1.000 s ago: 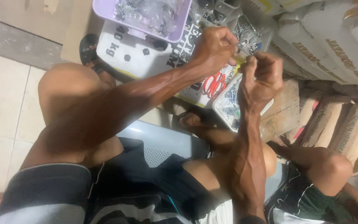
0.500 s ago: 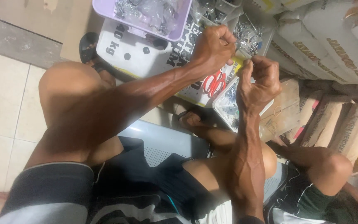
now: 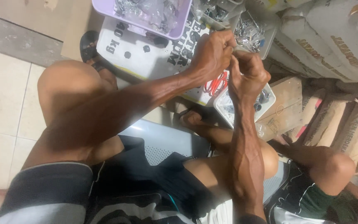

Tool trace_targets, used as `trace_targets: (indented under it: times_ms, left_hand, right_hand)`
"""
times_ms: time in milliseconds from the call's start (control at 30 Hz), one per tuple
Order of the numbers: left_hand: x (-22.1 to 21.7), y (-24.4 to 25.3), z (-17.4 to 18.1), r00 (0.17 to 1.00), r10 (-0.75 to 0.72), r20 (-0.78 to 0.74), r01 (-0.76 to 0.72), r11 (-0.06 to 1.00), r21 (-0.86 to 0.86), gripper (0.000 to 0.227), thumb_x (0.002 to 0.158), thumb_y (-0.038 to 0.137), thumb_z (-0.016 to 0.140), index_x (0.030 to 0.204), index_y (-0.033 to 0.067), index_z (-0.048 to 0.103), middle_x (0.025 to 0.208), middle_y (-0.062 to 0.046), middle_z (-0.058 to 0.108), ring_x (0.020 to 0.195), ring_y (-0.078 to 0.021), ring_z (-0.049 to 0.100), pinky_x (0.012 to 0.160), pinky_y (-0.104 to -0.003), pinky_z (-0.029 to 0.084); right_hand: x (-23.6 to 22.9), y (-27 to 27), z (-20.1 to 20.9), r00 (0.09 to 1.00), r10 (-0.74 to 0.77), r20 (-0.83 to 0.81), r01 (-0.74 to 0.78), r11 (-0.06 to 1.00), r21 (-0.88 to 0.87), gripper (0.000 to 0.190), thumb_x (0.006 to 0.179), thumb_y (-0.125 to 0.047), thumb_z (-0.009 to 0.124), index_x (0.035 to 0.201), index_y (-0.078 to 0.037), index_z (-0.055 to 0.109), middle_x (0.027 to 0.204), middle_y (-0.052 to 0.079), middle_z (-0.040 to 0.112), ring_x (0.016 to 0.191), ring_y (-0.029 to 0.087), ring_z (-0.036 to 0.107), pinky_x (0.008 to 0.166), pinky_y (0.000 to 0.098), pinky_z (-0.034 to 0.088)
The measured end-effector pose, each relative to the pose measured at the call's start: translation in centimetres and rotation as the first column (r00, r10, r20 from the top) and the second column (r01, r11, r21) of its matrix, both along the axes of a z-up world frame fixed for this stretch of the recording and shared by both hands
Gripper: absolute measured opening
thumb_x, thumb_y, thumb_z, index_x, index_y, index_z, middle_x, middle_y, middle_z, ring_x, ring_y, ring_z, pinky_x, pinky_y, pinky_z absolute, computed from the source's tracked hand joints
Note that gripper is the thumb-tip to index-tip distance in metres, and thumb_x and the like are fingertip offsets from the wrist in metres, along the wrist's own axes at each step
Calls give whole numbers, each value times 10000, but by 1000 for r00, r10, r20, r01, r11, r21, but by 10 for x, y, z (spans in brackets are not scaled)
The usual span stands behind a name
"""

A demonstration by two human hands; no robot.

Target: Assembling small mechanical components by hand and placing them into a tray.

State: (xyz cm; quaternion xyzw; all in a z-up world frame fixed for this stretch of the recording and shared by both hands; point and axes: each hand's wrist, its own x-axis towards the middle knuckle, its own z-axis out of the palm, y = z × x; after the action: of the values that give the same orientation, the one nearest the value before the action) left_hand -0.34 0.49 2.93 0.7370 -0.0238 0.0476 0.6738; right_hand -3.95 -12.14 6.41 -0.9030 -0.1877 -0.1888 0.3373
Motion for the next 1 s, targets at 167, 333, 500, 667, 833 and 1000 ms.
trace_targets:
  times_ms: [167,333,500,667,833,1000]
  left_hand:
    - [10,0,7,997,59,-43,-55,996,75,215,859,-24,632,724,142,651,648,28,683,467,-76,546,336,-242,430]
    - [21,-14,-18,993,-22,113,20,1000,20,223,867,-54,572,728,120,581,599,3,620,417,-67,521,297,-214,413]
    - [6,-3,-22,976,-33,214,30,999,17,212,834,-64,571,715,112,568,592,9,574,444,-67,468,323,-235,353]
    - [4,-10,-47,977,-182,107,128,913,388,479,1149,280,419,1476,-47,296,598,133,524,395,-30,505,283,-203,411]
    - [15,6,-8,975,-81,206,1,932,363,143,915,-20,478,1037,-21,552,524,67,528,359,-98,518,273,-286,387]
    - [30,5,-5,964,-62,259,-18,955,297,87,949,-4,492,948,-13,579,510,77,528,340,-38,501,231,-233,336]
  right_hand:
    - [8,-6,14,944,206,-256,-107,929,353,166,1084,-99,657,1165,44,673,1056,174,706,901,242,699,791,317,620]
    - [15,-15,15,881,284,-378,-64,864,500,314,1082,-142,688,1351,-28,575,1220,132,641,1105,252,649,980,401,621]
    - [13,-8,10,831,238,-502,39,876,480,216,1008,-93,767,1180,-14,663,1024,50,677,952,131,643,889,252,557]
    - [23,-11,-42,934,83,-346,-8,977,213,300,851,246,510,937,-37,557,930,86,598,835,212,618,792,313,639]
    - [22,-4,-45,922,87,-378,11,969,248,268,871,216,540,948,-37,580,910,77,603,820,194,610,781,303,615]
    - [24,4,-43,900,98,-424,20,964,265,228,896,179,577,962,-38,608,885,66,609,801,171,600,767,290,585]
